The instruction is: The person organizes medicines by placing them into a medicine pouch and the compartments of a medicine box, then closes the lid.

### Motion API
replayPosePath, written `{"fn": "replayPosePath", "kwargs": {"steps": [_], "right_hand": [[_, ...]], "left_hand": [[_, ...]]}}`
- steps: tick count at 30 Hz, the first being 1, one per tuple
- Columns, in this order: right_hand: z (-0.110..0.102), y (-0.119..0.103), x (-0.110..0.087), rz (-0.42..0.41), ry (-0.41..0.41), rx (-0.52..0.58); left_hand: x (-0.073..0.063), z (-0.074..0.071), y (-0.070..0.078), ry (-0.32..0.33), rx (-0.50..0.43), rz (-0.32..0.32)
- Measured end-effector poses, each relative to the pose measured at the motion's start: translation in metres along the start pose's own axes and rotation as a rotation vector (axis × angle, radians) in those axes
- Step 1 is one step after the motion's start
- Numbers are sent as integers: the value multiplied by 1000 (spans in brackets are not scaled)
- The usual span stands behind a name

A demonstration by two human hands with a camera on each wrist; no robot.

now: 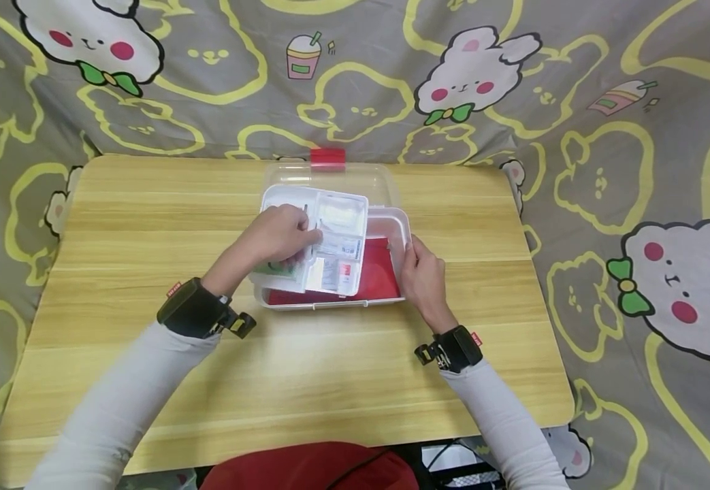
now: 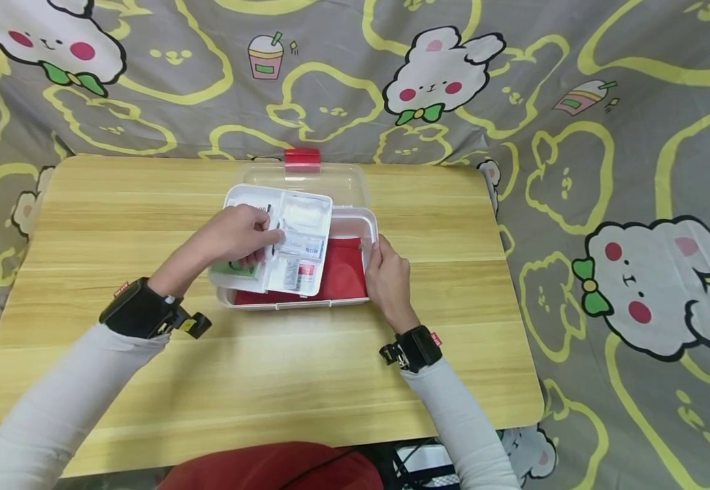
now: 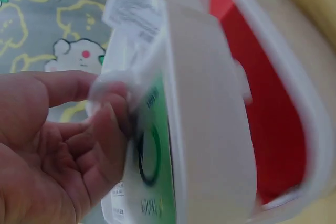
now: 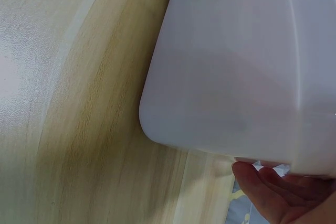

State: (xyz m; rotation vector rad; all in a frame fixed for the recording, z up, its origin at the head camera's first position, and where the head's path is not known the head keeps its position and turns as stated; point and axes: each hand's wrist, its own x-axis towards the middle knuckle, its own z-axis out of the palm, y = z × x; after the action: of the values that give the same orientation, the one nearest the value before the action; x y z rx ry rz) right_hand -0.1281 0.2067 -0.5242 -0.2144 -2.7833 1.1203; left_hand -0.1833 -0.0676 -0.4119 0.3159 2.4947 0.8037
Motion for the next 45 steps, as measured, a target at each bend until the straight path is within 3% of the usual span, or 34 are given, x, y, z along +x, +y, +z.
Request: {"fn": "replayPosePath", "kwargs": {"steps": [9,17,26,35,41,45], "right_hand": [[0,2,0,-25,29,7],[0,1,0,-12,17,15],[0,2,1,-34,24,23],[0,3,1,-20,5,17],[-1,3,0,0,2,37],[-2,4,1,68,-16,104]], "left_hand": [[4,-22,24,18,254,122],[0,-20,30,17,370,156],[-2,-3,23,63,326,198],[3,9,25,79,323,249],[8,15,34,85,284,286],[14,22,46,88,252,294]]}}
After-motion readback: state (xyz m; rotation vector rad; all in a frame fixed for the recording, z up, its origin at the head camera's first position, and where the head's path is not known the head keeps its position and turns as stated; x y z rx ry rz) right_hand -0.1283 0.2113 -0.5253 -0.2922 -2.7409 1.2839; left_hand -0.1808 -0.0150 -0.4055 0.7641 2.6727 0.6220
